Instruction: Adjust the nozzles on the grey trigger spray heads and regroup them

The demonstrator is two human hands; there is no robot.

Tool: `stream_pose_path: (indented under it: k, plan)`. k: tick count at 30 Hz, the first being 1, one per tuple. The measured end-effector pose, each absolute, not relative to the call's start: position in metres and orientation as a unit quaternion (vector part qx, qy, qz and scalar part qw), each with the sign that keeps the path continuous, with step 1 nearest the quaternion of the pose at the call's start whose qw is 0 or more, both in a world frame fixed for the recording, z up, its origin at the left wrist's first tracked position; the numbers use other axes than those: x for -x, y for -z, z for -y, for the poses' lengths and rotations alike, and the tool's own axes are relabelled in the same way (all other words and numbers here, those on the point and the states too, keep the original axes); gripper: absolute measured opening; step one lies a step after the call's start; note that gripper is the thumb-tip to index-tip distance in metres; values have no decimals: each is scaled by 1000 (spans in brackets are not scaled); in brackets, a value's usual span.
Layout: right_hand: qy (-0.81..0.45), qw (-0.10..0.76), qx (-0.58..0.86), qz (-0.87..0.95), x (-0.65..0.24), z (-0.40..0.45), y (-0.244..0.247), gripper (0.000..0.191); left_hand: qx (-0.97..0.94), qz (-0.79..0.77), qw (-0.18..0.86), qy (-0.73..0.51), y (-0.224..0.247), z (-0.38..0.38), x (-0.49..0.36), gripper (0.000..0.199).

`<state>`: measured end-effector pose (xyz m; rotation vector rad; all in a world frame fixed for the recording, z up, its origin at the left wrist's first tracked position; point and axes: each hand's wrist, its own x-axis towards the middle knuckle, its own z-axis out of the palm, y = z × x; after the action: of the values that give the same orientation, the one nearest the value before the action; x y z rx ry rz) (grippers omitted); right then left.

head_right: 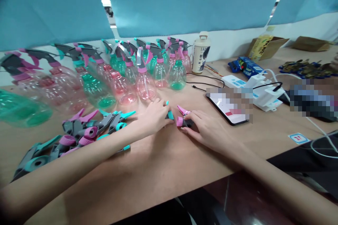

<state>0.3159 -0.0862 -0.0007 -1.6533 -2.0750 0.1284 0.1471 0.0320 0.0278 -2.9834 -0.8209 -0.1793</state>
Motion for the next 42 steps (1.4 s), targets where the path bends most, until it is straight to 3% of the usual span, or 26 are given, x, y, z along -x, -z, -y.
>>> stream_pose_path:
  k: [5,8,12,16,23,26,30,37,42]
  plan:
    - [-42,255,604,754,-318,80,0,17,953,291,-11,86,-30,-14,-111,17]
    - [-63,248,577,776,-313,71,-2,17,928,292,-134,188,-32,5,-77,20]
    - [-58,217,563,795,-305,52,-10,17,887,330,-214,244,-33,29,-43,22]
    - [-15,240,569,786,-283,40,-34,13,856,374,-224,279,-31,39,-28,16]
    - [-141,315,466,815,-225,43,-59,10,833,386,-266,294,-21,34,-32,22]
    - [-150,340,434,821,-220,40,-46,25,829,393,-262,300,-16,34,-33,21]
    - [-101,359,389,842,-220,41,-30,49,835,402,-228,298,-13,34,-30,21]
    - [29,389,419,820,-204,58,-22,42,822,423,-218,312,-13,32,-30,13]
    - [18,401,449,798,-197,66,-19,43,822,414,-226,319,-13,33,-28,11]
